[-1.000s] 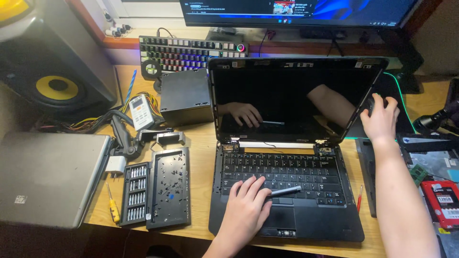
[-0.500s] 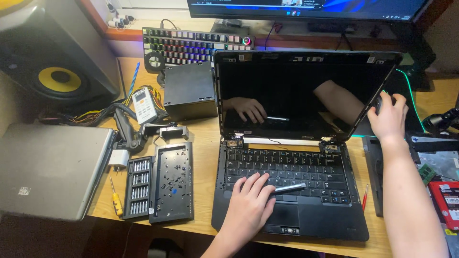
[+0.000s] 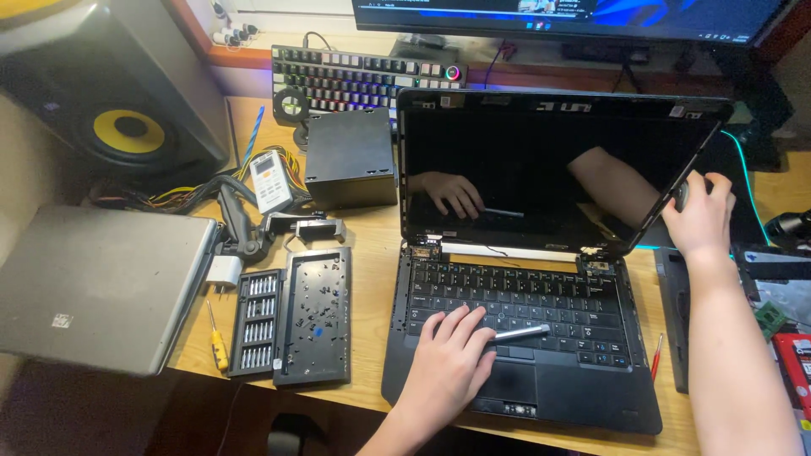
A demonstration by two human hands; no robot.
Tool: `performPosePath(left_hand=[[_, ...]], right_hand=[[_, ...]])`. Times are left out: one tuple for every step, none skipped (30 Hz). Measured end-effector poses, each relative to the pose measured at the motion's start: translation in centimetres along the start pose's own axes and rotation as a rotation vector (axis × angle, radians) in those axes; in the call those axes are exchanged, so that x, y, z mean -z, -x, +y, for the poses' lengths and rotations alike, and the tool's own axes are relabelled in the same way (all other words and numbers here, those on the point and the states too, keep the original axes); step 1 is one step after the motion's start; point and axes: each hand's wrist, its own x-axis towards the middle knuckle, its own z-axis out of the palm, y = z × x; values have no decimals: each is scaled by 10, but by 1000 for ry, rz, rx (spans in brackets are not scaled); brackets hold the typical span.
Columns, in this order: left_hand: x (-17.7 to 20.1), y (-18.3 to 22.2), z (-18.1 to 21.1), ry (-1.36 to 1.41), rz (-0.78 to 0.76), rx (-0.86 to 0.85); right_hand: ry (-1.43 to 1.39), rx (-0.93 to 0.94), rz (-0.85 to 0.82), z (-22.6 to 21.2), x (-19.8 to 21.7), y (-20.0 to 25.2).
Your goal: Disassembling a laptop to access internal components and removing the keyboard.
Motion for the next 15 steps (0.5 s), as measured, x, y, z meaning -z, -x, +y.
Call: performPosePath(left_hand=[[0,0,0,0,-1,0],[0,0,0,1,-1,1],[0,0,0,1,1,-1],[0,0,0,1,3,-5],[1,0,0,2,2,-4],[2,-1,1,6,-4,-1],[3,-1,1,11,-10,3],[2,-1,1,11,-10,3],[2,-1,1,8,-6,0],[1,0,1,6,-3,-3],[1,0,0,6,-3,-2],[1,0,0,9,-1,-1],[1,0,0,12,0,0],[1,0,0,13,0,0],[1,0,0,14,-2,4]], right_hand=[[-3,-15,-10,-1,1,0],[-3,-15,-11,-2,3,1],[-7,-22,-19,-3,4,1],[-11,-30,-28,-4,5,1],[-11,-31,-29,-5,5,0],[-11,-40,-32,-6,6,0],[-11,-48,-36,-7,6,0],[-11,-48,-36,-6,6,0],[-7,-43,-32,-5,5,1],[-3,-37,-28,-4,4,1],[-3,-37,-28,-4,4,1],[-1,-36,-29,-4,5,1],[2,-36,-29,-4,5,1],[2,-36,-30,-5,6,1],[-5,-38,-30,-7,7,1]])
